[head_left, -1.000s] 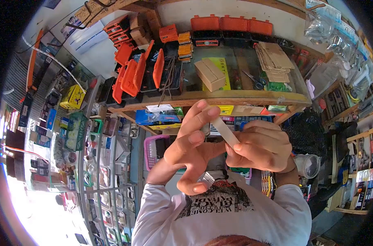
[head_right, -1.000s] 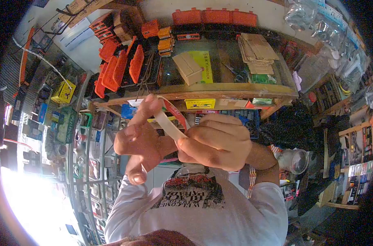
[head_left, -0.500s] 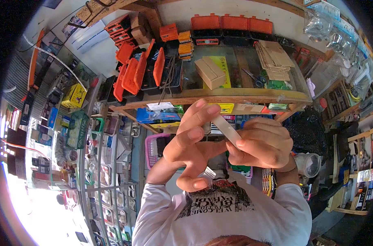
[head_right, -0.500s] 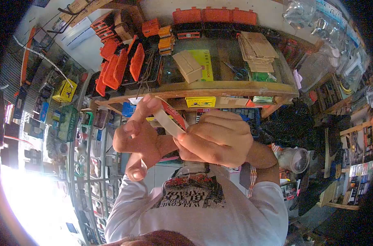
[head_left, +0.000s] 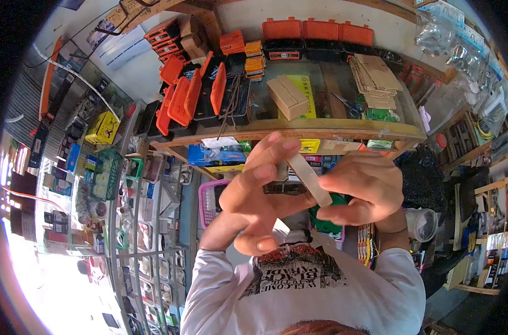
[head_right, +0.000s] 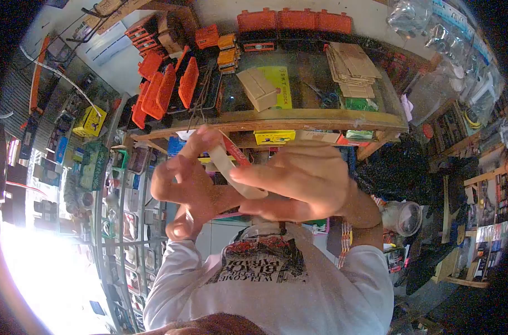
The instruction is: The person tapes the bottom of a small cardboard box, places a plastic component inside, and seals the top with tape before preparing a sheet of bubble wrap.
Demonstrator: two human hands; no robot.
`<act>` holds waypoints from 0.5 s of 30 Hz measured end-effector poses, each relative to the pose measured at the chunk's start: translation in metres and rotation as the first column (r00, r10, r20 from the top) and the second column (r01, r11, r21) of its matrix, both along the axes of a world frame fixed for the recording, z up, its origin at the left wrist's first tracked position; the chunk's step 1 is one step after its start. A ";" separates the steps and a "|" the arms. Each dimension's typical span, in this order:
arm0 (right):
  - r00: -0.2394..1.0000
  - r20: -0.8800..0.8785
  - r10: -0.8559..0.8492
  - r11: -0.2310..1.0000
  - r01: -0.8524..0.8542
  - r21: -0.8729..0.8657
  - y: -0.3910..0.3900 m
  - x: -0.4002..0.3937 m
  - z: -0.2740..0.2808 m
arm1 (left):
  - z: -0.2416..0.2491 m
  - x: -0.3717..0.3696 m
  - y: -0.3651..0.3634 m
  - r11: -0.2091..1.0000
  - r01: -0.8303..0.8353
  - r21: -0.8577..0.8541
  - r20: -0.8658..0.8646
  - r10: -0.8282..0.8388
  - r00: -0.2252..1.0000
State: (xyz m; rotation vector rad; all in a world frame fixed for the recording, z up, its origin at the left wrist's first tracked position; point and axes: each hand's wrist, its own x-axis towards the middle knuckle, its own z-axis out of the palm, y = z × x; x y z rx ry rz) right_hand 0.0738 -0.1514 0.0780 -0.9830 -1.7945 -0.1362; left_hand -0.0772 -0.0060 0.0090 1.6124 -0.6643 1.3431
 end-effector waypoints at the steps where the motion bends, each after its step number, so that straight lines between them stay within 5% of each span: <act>1: 1.000 0.023 0.000 1.000 0.000 0.026 0.003 0.002 0.000 | 0.004 -0.002 -0.002 0.999 0.028 -0.040 -0.013 -0.028 1.000; 7: 0.986 0.167 0.015 0.986 -0.042 0.162 0.010 0.017 0.012 | 0.013 -0.013 0.003 1.000 0.026 -0.018 -0.162 -0.028 0.986; 13: 0.968 0.245 -0.061 0.984 0.017 0.177 0.013 0.020 0.016 | 0.012 0.002 0.004 0.866 -0.427 0.261 0.008 0.441 0.898; 15: 0.963 0.244 -0.112 0.979 0.066 0.191 0.017 0.018 0.011 | 0.014 -0.002 0.003 0.845 -0.471 0.253 -0.102 0.507 0.856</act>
